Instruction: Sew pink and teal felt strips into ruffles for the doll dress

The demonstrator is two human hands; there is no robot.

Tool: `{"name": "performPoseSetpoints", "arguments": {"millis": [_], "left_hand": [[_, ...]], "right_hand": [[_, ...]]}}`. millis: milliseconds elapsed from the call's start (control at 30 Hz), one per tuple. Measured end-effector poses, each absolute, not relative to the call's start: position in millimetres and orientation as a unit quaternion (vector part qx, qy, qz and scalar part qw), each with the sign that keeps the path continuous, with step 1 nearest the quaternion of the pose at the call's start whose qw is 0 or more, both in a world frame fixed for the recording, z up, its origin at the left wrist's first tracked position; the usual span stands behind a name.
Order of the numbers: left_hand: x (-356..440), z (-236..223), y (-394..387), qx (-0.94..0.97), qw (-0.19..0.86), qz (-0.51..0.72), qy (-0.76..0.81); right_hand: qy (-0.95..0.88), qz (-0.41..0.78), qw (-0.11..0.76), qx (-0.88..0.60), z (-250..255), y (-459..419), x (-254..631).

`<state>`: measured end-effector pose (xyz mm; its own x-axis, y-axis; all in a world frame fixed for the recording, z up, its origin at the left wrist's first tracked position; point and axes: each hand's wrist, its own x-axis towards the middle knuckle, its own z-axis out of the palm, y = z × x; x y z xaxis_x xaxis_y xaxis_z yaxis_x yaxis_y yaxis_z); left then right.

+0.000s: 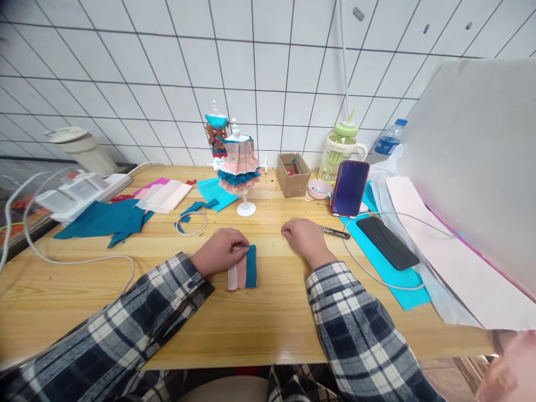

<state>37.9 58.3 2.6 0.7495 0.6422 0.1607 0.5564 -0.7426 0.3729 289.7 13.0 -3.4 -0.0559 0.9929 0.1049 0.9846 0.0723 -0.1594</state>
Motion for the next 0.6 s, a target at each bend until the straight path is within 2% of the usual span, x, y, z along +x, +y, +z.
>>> {"name": "performPoseSetpoints", "arguments": {"millis": [233,300,433,500,600], "left_hand": [[38,-1,59,0.921,0.165,0.150,0.319],[38,0,59,0.919,0.171,0.151,0.322],[39,0,59,0.910,0.197,0.149,0.334],[39,1,59,0.900,0.218,0.151,0.346],[40,0,60,0.884,0.255,0.154,0.359]], "right_hand": [[-0.744,0.006,0.091,-0.662,-10,13,281],[-0.741,0.026,0.135,-0.657,-10,13,278],[-0.742,0.134,0.298,-0.585,-5,10,263],[-0.761,0.171,0.330,-0.531,-3,8,253],[-0.794,0.163,0.326,-0.486,-3,5,242]]}}
